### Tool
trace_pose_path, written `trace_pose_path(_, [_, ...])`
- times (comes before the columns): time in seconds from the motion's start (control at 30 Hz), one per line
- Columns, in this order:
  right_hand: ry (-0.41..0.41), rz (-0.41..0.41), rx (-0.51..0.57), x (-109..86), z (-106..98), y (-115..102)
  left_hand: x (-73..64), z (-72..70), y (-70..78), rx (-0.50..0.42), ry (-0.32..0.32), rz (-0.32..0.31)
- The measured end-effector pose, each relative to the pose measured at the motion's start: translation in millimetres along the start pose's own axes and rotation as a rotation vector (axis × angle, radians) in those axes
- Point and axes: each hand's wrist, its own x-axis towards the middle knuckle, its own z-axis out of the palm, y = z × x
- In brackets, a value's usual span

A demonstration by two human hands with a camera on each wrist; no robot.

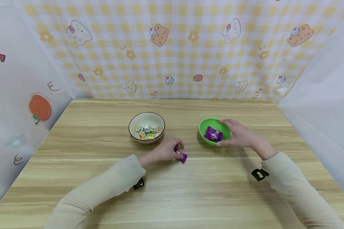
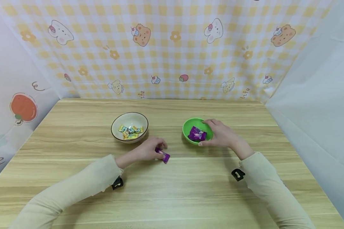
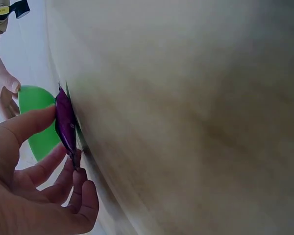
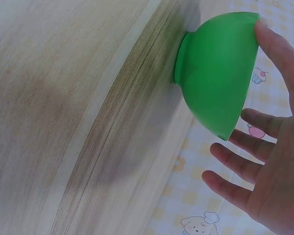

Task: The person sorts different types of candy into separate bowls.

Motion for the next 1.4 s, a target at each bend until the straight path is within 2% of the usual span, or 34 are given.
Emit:
trace_pose_path(0.2, [0.001,-0.003,0.0,-0.5,0,1,-5.9,1.0,2.4,-0.081,-0.063,0.016])
trace_pose_path(0.4, [-0.002,-0.003,0.003,-1.2,1,1,-11.9,2.5,6.5,-0.024,-0.067,0.013])
trace_pose_path(0.53, [-0.004,0.0,0.003,-1.6,1,1,-13.8,3.4,7.4,-0.042,-0.06,0.004])
trace_pose_path(0.67, [-0.004,-0.001,0.004,-1.9,0,0,-13.1,2.7,6.9,-0.188,-0.071,-0.061])
trace_pose_path(0.83, [0.001,-0.008,0.0,-1.2,0,1,-7.0,-3.6,7.1,-0.448,-0.092,-0.236])
trace_pose_path(0.93, [0.002,-0.009,-0.004,-0.8,0,1,-1.6,-10.8,12.3,-0.538,-0.081,-0.316])
trace_pose_path(1.03, [-0.001,-0.006,-0.003,-0.6,0,1,4.8,-16.7,18.6,-0.618,-0.066,-0.361])
trace_pose_path(1.1, [-0.003,-0.004,-0.003,-0.4,0,1,9.4,-19.4,22.1,-0.662,-0.058,-0.385])
trace_pose_path(1.23, [-0.006,-0.001,-0.006,-0.1,0,0,20.3,-22.7,28.2,-0.715,-0.039,-0.393])
trace_pose_path(1.4, [-0.006,0.0,-0.009,0.1,0,0,36.6,-25.6,35.5,-0.716,-0.007,-0.355])
